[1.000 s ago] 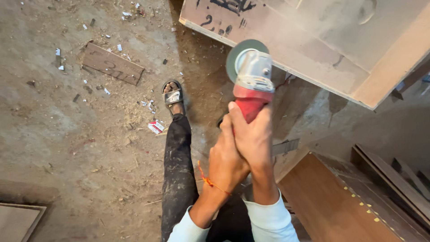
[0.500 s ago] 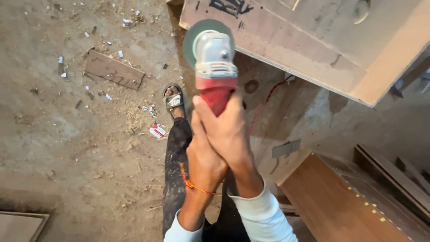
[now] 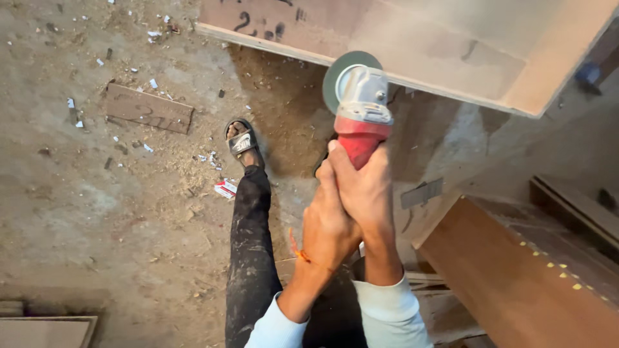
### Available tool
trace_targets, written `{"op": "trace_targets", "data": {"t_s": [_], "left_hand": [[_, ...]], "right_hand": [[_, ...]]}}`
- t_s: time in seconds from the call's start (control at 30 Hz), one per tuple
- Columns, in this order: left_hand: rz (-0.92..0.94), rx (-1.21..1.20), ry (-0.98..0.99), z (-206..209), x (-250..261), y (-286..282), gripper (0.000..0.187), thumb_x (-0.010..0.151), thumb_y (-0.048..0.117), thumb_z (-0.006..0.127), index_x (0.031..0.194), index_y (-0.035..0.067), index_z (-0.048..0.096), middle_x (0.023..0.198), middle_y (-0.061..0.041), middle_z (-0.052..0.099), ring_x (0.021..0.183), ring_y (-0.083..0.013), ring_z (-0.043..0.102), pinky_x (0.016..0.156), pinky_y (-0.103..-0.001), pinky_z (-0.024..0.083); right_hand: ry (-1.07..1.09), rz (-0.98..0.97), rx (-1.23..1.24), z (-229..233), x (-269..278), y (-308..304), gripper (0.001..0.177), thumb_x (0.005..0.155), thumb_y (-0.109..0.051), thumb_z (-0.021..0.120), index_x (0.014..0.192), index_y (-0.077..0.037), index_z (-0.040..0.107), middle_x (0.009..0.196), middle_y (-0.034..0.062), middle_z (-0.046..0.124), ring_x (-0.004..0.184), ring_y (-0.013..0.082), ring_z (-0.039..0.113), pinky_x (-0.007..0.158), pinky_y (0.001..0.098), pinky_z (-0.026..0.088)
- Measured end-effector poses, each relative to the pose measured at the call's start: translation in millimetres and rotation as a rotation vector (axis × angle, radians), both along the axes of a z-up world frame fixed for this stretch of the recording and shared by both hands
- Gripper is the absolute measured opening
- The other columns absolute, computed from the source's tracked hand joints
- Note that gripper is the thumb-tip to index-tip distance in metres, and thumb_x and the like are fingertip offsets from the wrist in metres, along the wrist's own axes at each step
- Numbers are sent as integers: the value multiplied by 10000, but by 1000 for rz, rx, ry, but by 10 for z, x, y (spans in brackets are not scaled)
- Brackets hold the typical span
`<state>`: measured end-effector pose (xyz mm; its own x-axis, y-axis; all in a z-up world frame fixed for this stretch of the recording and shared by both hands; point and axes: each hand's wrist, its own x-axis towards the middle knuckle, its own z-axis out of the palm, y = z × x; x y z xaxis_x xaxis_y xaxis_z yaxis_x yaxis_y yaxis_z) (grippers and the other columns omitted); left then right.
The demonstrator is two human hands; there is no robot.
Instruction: The person uses a handheld angle grinder with a sanding disc to smooth the edges and underside of a wooden cabinet. They move the tool along the edges and periodically touch the surface with their hand.
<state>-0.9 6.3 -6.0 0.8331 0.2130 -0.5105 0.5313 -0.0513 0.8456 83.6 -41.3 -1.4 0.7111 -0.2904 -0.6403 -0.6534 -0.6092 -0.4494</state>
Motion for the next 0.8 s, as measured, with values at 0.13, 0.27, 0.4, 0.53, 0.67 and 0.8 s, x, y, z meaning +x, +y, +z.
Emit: {"op": "trace_targets", "data": {"t_s": [0.13, 0.27, 0.4, 0.53, 0.67, 0.8], "left_hand": [[-110, -15, 78, -79, 37, -298, 909, 826, 283, 751, 1542, 4, 265, 1090, -293, 686, 875, -513, 669, 699, -577, 528], [-307, -17, 119, -64, 19, -634, 908, 874, 301, 731, 1582, 39, 226, 1107, -280, 654, 862, -505, 668, 717, -576, 516], [-432, -47, -50, -16, -244, -861, 976, 857, 180, 734, 1662, 32, 201, 1205, -265, 595, 1007, -476, 643, 813, -538, 526], [-339, -179, -535, -228, -658, -826, 894, 823, 125, 799, 1596, 74, 353, 1441, -219, 534, 1290, -418, 598, 1067, -450, 537], [-517, -379, -627, -786, -881, -886, 784, 830, 189, 857, 1526, 143, 500, 1541, -155, 524, 1366, -356, 592, 1095, -408, 534], [-666, -565, -755, -1258, -781, -1169, 704, 808, 247, 864, 1446, 136, 589, 1521, -139, 542, 1367, -327, 592, 1112, -399, 529]], "right_hand": [[-228, 83, -96, -85, -39, -400, 468, 872, -338, 788, 1061, 43, 594, 862, 128, 696, 751, 198, 676, 696, 366, 554], [-306, 39, -104, -131, -117, -887, 383, 900, -312, 780, 1009, 31, 651, 859, 111, 699, 734, 152, 631, 674, 340, 533], [-432, -182, 219, -52, -440, -1403, 349, 932, -269, 771, 1087, 19, 647, 937, 103, 668, 770, 181, 616, 708, 347, 524], [-531, -387, 762, -145, -763, -1896, 445, 854, -281, 760, 1176, -27, 589, 935, 117, 650, 756, 265, 655, 691, 426, 557], [-569, -469, 1105, -496, -1129, -2457, 511, 905, -303, 744, 1293, -63, 512, 1022, 103, 592, 850, 262, 609, 807, 448, 513], [-694, -482, 1301, -897, -1450, -2998, 475, 927, -300, 744, 1243, -46, 495, 1017, 82, 567, 860, 216, 582, 861, 413, 485]]}}
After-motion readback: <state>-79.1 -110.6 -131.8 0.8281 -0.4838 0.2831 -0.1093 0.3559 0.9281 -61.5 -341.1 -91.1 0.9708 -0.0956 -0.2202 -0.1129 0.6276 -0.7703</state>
